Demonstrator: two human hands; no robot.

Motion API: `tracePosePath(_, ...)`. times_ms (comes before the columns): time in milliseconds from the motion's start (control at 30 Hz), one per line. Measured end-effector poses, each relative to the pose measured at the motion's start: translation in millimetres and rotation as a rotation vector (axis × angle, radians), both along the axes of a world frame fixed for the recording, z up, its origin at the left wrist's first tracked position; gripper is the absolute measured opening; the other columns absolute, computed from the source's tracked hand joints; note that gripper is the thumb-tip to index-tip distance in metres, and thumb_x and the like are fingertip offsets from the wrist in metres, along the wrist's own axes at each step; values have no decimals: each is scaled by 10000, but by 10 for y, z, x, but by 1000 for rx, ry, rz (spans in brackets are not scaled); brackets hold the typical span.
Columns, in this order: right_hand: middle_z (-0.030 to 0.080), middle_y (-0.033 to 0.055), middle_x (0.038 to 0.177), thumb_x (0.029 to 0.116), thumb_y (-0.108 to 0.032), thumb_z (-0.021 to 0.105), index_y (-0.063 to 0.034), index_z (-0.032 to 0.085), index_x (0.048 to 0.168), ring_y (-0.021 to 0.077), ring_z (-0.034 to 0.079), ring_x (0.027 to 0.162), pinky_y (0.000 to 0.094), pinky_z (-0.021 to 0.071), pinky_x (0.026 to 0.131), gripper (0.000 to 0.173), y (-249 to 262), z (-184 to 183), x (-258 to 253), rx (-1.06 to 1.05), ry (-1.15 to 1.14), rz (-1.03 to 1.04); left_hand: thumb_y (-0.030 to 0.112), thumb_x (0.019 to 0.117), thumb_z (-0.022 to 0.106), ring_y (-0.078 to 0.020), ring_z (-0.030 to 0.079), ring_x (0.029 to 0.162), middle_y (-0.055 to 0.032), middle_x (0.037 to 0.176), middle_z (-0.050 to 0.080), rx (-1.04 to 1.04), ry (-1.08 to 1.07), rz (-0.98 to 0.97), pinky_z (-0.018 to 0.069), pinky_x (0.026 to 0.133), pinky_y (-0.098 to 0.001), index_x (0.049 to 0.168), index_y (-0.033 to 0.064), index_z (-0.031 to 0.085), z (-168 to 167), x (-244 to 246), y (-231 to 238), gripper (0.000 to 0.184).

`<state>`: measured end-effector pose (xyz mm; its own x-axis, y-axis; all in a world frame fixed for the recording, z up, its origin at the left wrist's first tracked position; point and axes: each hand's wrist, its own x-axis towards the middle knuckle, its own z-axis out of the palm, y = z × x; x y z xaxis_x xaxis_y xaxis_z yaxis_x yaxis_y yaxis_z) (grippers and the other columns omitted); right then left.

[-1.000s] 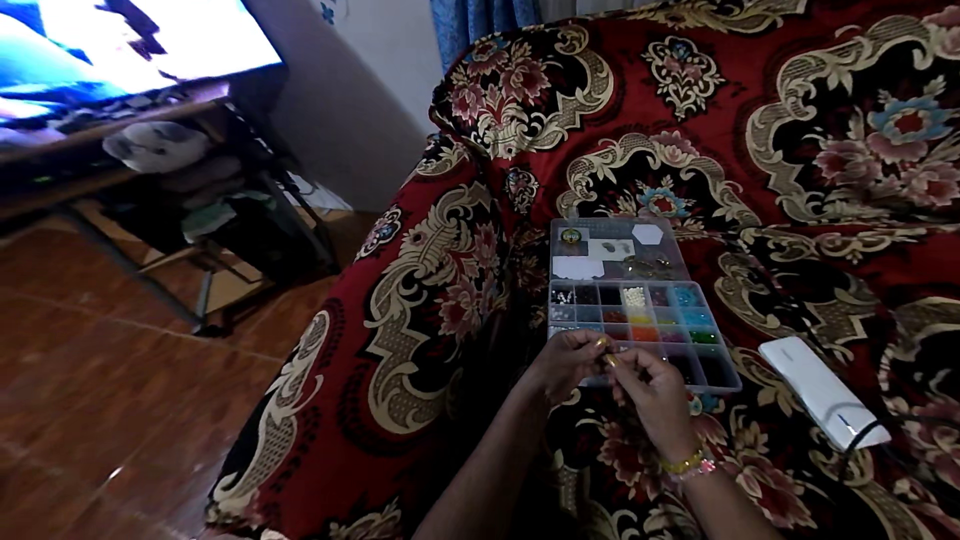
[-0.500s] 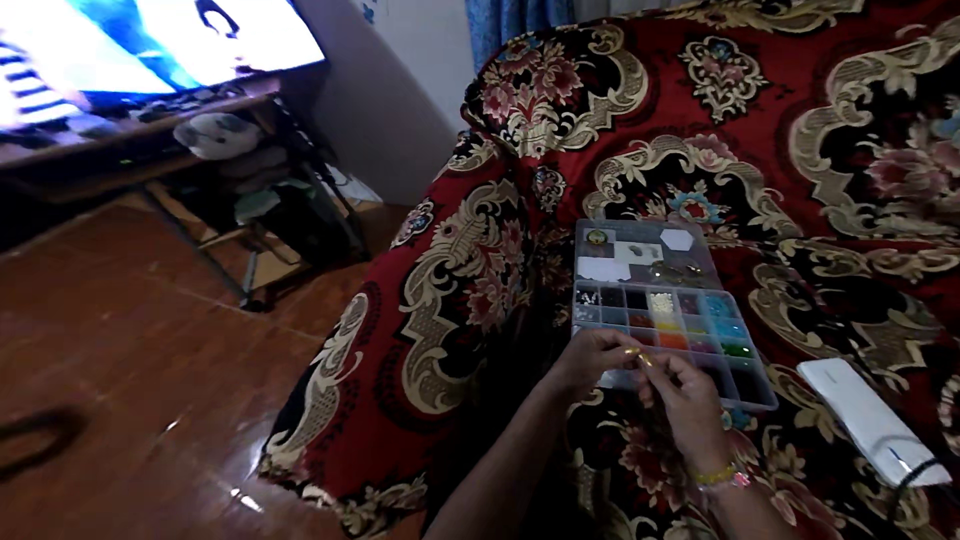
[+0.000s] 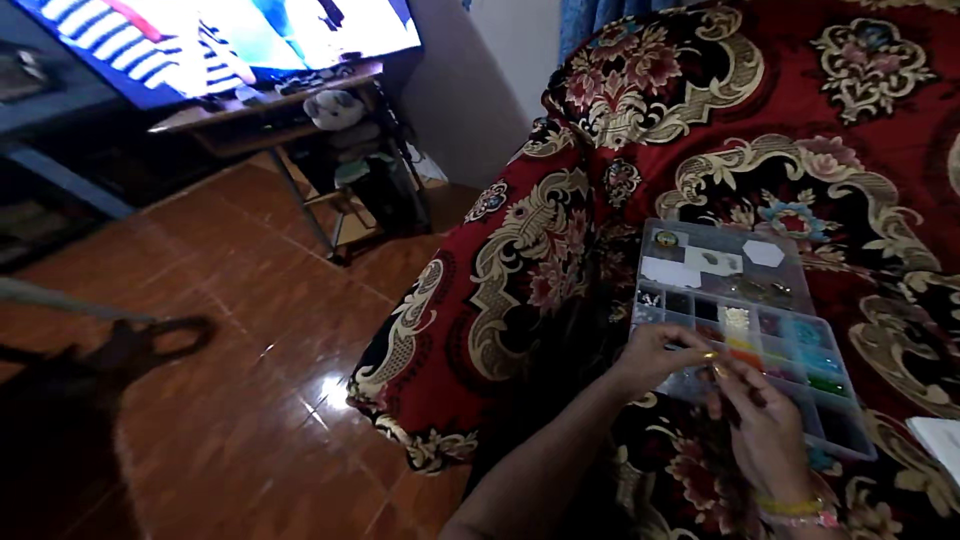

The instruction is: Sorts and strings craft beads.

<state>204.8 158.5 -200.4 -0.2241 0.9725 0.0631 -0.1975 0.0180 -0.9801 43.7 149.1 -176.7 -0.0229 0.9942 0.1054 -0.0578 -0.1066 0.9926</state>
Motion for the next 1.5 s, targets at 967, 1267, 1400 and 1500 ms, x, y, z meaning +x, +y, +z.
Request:
tracePosePath(967, 698, -17, 813, 978, -130, 575, 29, 688, 1014, -5, 649, 661, 165, 568, 623, 198, 126, -30, 124, 253, -266, -109, 175, 1025, 589, -367, 620, 1178, -202, 1147, 696, -135, 1128, -114, 432, 1048, -565, 1098, 29, 757, 219, -49, -38, 235)
tracePosePath(1267, 710, -15, 852, 975, -121, 585, 18, 688, 1022, -19, 662, 708, 143, 556, 615, 179, 121, 0, 122, 233, -256, -129, 119, 960, 685, -401, 550, 1242, -220, 1253, 642, -257, 1369, -235, 390, 1065, -583, 1098, 17, 745, 265, 101, -59, 183)
tracePosePath(1400, 725, -14, 877, 982, -137, 587, 10, 697, 1024, -31, 658, 741, 125, 526, 623, 189, 126, 3, 121, 254, -258, -139, 120, 962, 680, -393, 567, 1217, -213, 1223, 650, -256, 1385, -229, 405, 1040, -578, 1079, 9, 741, 239, 114, -52, 172)
tracePosePath(1500, 734, -13, 903, 980, -120, 589, 5, 696, 1028, -11, 683, 780, 141, 558, 669, 172, 124, -5, 109, 256, -222, -128, 104, 961, 673, -394, 571, 1205, -218, 1208, 649, -235, 1388, -231, 411, 1030, -578, 1083, 2, 737, 187, 119, -43, 171)
